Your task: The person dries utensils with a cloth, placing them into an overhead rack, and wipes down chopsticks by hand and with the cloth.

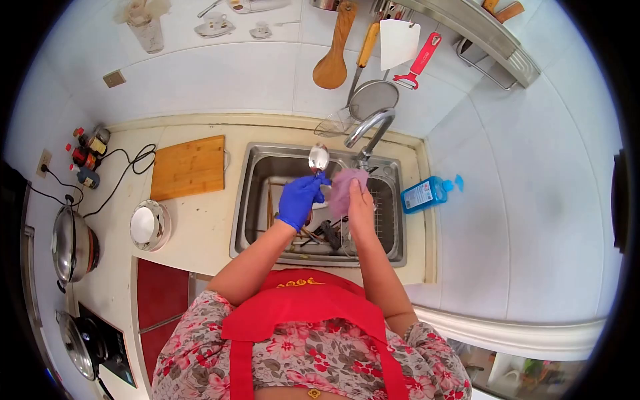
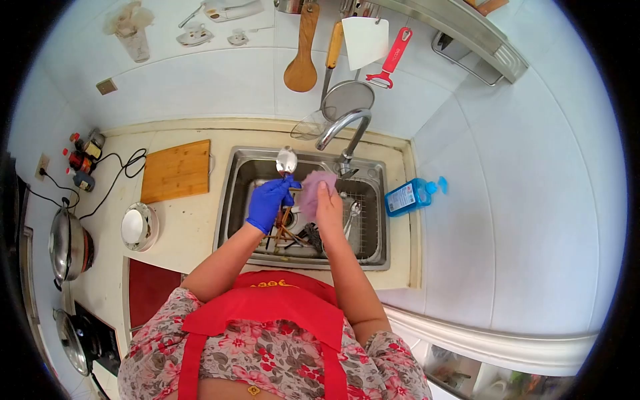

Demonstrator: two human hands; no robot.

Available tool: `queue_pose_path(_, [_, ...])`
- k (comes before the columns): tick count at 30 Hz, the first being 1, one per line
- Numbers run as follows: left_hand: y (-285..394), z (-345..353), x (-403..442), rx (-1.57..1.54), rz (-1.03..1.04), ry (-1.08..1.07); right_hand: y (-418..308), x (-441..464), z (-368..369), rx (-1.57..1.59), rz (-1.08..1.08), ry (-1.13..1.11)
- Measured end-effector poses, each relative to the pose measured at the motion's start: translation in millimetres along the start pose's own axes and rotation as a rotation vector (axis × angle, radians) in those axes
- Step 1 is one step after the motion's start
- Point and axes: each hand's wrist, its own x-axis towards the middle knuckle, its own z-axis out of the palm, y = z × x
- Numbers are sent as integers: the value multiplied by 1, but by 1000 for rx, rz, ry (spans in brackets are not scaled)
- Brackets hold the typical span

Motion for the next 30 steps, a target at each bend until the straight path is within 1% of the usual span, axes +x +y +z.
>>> queue_pose_path(1, [0, 1, -2, 46, -56, -35, -8, -2, 7, 28, -98, 31])
queue_pose_path(2, [-2, 5, -4, 47, -58, -41, -5, 2, 9, 29, -99, 38])
queue_pose_path(4, [-5, 12, -9, -87, -131, -44, 4, 10, 15, -107, -64, -18])
queue_pose_path(5, [-10, 12, -10, -85, -131, -48, 8, 14, 18, -105, -65, -14])
queue_pose_path(7, [-16, 11, -10, 639, 317, -100, 12, 19, 27, -80, -303, -3])
queue_pose_path(8, [-18, 10, -10, 640, 319, -100, 19, 24, 23, -54, -233, -22])
queue_pose_path(9, [-15, 9, -12, 603, 307, -72, 12, 20, 25, -52, -234, -22])
queue_pose_path(11, [-6, 8, -16, 568, 294, -43, -8, 9, 31, -16, -93, -34])
queue_pose_path(12, [1, 9, -19, 511, 187, -54, -6, 11, 30, -15, -92, -36])
queue_pose_path(13, [4, 9, -20, 453, 80, -65, -4, 14, 27, 74, -35, -41])
queue_pose_path(14, [1, 10, -20, 453, 80, -63, -2, 17, 25, 164, 23, -45])
queue_pose_path(15, [-4, 12, -20, 485, 163, -25, -7, 17, 24, 164, 23, -46])
queue_pose_path(16, [-9, 13, -20, 516, 246, 12, -12, 16, 24, 245, 86, -15])
queue_pose_path(17, [-13, 11, -20, 516, 246, 12, -17, 17, 21, 326, 148, 17])
queue_pose_path(19, [-16, 8, -21, 799, 410, -39, -11, 27, 7, 307, 136, -7])
queue_pose_path(20, [-15, 9, -22, 798, 412, -39, -11, 31, 0, 362, 76, 60])
queue_pose_path(21, [-7, 12, -25, 746, 344, 3, -16, 31, -4, 416, 16, 126])
queue_pose_path(22, [-3, 14, -26, 694, 275, 45, -21, 31, -9, 430, 28, 149])
queue_pose_path(23, [-7, 12, -24, 693, 276, 48, -25, 30, -12, 429, 28, 147])
queue_pose_path(25, [-14, 7, -18, 742, 265, 117, -32, 23, -15, 635, 17, 41])
queue_pose_path(26, [-18, 6, -16, 740, 264, 115, -34, 17, -15, 634, 18, 43])
queue_pose_path(28, [-17, 7, -14, 682, 221, 107, -38, 3, -8, 720, 27, -138])
queue_pose_path(29, [-22, 8, -13, 682, 221, 103, -24, 5, -8, 721, 26, -134])
queue_pose_path(30, [-31, 8, -10, 664, 279, 94, 0, 12, -9, 308, -110, -147])
